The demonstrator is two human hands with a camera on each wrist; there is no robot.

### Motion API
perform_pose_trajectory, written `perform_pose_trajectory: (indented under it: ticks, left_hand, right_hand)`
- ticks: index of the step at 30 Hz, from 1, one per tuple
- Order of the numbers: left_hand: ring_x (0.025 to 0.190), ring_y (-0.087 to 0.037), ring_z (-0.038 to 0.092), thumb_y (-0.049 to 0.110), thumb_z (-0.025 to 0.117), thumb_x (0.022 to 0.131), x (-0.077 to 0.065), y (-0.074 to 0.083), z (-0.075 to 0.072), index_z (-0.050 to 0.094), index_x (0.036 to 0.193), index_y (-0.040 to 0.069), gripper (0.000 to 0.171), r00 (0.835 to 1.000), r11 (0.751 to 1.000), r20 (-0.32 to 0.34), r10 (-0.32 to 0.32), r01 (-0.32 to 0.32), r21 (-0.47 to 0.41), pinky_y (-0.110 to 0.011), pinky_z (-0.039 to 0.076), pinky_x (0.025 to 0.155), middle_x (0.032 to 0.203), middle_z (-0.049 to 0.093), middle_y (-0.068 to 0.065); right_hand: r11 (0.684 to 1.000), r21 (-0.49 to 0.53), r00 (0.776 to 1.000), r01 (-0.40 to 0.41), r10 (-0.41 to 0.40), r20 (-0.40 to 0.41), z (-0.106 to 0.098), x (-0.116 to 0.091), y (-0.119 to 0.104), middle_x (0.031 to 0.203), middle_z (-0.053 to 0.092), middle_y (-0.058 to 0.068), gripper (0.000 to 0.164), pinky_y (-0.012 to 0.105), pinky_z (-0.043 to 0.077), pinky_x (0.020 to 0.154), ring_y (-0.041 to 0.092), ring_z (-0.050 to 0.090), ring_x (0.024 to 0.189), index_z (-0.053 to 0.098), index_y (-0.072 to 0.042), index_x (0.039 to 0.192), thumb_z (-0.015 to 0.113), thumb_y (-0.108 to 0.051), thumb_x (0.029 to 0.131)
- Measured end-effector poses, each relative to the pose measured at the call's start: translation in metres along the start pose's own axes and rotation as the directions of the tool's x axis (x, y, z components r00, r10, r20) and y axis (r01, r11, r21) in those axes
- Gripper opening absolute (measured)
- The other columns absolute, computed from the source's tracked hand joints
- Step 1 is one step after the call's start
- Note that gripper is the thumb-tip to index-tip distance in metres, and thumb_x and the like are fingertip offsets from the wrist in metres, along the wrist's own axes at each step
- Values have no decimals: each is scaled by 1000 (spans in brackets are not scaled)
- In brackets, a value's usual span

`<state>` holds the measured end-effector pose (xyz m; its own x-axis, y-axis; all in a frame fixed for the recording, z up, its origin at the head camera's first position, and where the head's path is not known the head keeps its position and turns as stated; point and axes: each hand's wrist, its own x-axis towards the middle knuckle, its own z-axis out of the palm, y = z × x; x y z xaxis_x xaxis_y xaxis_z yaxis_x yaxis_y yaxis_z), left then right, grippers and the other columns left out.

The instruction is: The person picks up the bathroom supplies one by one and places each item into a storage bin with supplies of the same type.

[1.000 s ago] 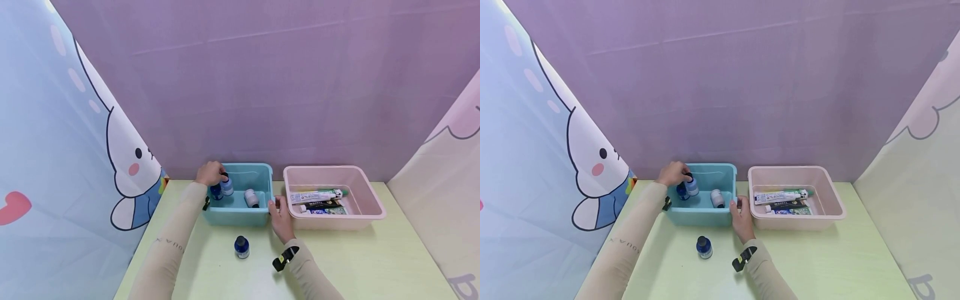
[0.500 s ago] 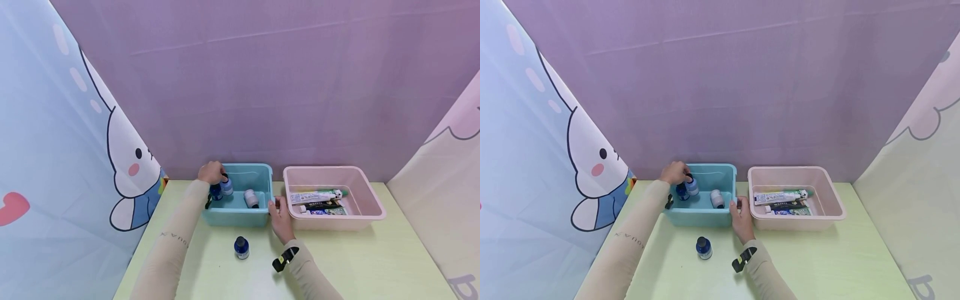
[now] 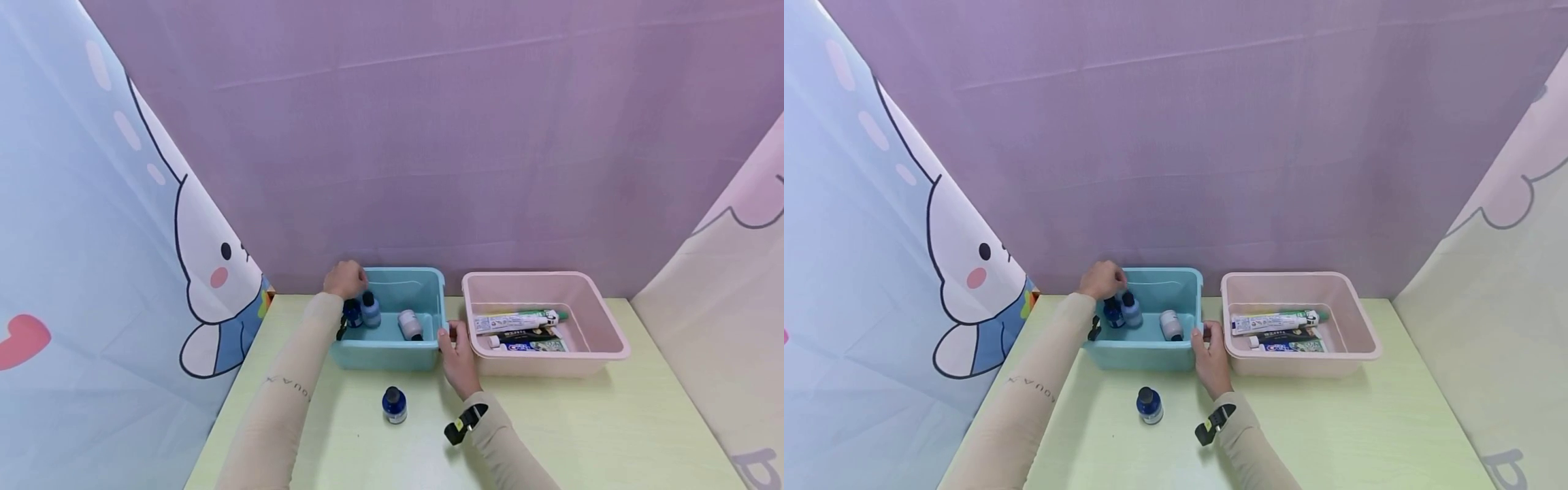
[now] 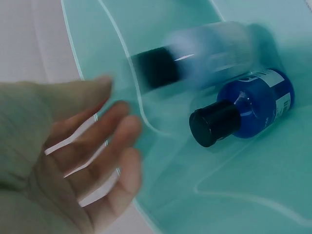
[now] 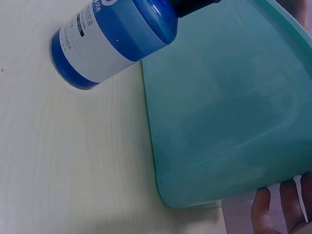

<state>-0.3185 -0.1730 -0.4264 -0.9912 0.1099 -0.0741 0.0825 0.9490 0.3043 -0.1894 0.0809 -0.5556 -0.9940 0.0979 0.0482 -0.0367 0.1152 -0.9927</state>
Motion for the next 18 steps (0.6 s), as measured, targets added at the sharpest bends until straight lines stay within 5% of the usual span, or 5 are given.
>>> perform_pose_trajectory:
  ticks: [18]
  left_hand:
    - [95, -24, 69, 25, 72, 96, -33, 1, -18, 77, 104, 14, 15, 996, 994, -75, 48, -54, -91, -47, 58, 86, 106, 76, -6]
  right_hand:
    - [998, -6, 998, -59, 59, 26, -2, 0, -6, 134, 50, 12, 36, 31, 47, 94, 26, 47, 120, 45, -9, 139, 45, -31, 110]
